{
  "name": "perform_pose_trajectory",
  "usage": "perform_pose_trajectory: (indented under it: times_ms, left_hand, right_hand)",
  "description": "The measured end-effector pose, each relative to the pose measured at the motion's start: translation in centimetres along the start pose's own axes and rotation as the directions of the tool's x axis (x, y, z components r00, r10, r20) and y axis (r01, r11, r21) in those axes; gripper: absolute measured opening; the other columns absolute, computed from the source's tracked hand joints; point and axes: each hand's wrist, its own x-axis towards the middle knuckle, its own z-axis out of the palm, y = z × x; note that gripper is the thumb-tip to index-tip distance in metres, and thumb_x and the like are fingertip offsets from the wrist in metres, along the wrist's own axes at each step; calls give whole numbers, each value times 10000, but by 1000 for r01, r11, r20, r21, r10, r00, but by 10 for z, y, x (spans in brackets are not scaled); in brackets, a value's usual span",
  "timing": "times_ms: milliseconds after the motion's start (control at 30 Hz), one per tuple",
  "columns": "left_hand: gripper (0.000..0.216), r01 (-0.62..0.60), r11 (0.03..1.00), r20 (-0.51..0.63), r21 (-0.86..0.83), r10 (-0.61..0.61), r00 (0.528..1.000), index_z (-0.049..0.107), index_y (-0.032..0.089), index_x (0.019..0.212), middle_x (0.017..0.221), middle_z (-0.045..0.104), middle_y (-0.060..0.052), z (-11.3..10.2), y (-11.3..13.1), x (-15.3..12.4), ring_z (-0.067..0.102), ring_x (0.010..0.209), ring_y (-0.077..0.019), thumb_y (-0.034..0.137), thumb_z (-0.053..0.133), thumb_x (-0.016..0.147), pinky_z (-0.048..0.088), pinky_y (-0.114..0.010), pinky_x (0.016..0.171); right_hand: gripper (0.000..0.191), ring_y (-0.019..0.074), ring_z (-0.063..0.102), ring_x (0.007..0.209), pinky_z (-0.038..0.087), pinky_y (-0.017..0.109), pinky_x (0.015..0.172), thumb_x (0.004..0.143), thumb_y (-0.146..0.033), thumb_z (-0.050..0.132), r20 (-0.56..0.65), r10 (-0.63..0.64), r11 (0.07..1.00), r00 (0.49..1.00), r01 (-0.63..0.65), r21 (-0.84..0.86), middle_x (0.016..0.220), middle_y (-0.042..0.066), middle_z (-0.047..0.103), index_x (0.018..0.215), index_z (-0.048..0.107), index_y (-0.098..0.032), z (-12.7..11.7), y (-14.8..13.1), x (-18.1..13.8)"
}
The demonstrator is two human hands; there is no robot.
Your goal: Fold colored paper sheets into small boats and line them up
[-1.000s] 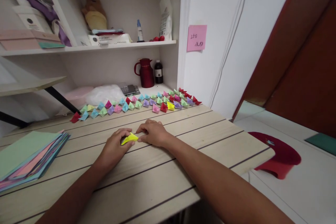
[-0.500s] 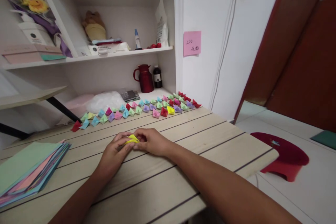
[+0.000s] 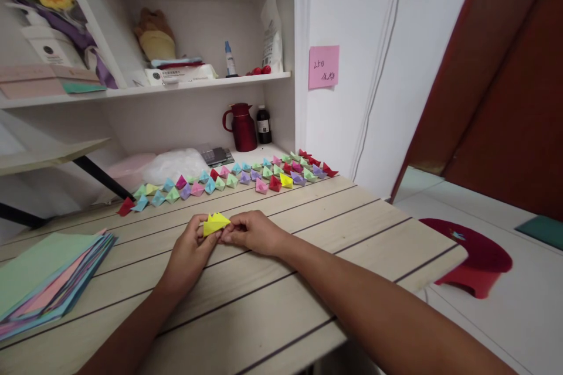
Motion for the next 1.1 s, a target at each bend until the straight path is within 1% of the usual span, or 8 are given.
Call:
perform_pose_trajectory:
  times_ms: [133, 267, 367, 467, 667, 867, 1000, 1100]
  left_hand:
    - [123, -16, 991, 10, 130, 15, 1000, 577, 213, 853, 779, 677, 2, -3, 6, -1, 623, 716, -176, 193, 549, 735, 439, -253, 641]
    - [186, 34, 999, 61, 10, -35, 998, 586, 211, 916, 839, 702, -24, -2, 1, 0, 655, 757, -195, 277, 585, 741, 461, -259, 628]
    - [179, 100, 994, -31, 41, -99, 995, 604, 214, 923, 829, 709, -43, -2, -5, 4, 671, 800, -212, 321, 516, 810, 485, -302, 702]
    - [176, 93, 990, -126, 107, -79, 989, 632, 214, 911, 874, 713, -57, -4, -10, 8, 664, 853, -224, 309, 547, 789, 485, -340, 786]
    - [218, 100, 994, -94, 45, -96, 991, 641, 192, 939, 859, 716, -52, -11, -13, 8, 679, 783, -194, 302, 533, 786, 523, -312, 727]
    - [201, 84, 996, -19, 28, -83, 996, 682, 189, 868, 802, 724, -37, -21, -15, 5, 679, 763, -184, 306, 539, 788, 514, -301, 729]
    - [196, 33, 995, 19, 91, -35, 999, 690, 202, 856, 784, 726, -30, -23, -12, 2, 671, 759, -189, 293, 529, 792, 501, -296, 709]
    - [190, 19, 992, 38, 122, -24, 999, 694, 205, 843, 787, 729, -28, -22, -10, 1, 671, 764, -189, 281, 527, 792, 493, -290, 714]
  right_hand:
    - [233, 95, 490, 624, 386, 202, 585, 692, -300, 758, 11, 20, 997, 1000, -19, -81, 685, -44, 569, 843, 643, -163, 2, -1, -1]
    - [338, 94, 504, 616, 384, 193, 569, 705, -214, 728, -23, 13, 990, 1000, -16, -141, 700, -56, 573, 1013, 592, -198, 2, 0, 0]
    - [309, 99, 504, 592, 401, 205, 569, 796, -219, 636, -75, 11, 993, 997, -20, -119, 680, -54, 550, 1095, 559, -214, 1, 3, 0]
    - [261, 98, 483, 560, 403, 213, 555, 834, -219, 581, -111, 51, 994, 992, -62, -93, 664, -46, 530, 1093, 574, -191, -1, 3, 0]
    - [205, 113, 501, 678, 403, 216, 632, 818, -311, 640, 99, 75, 976, 992, -53, -212, 740, -3, 591, 949, 695, -163, -4, -7, -5]
    - [340, 141, 543, 868, 448, 266, 777, 809, -141, 592, 226, 39, 976, 973, 11, -216, 989, 37, 577, 1135, 654, -219, -15, -14, -14]
    - [586, 191, 522, 1062, 426, 343, 938, 739, -175, 720, 306, -28, 964, 951, 107, -245, 1185, 54, 517, 1288, 564, -308, -18, -17, -17]
    - [588, 204, 507, 1098, 398, 369, 987, 736, -204, 748, 318, -70, 956, 945, 154, -249, 1181, 57, 522, 1287, 571, -308, -13, -14, -15]
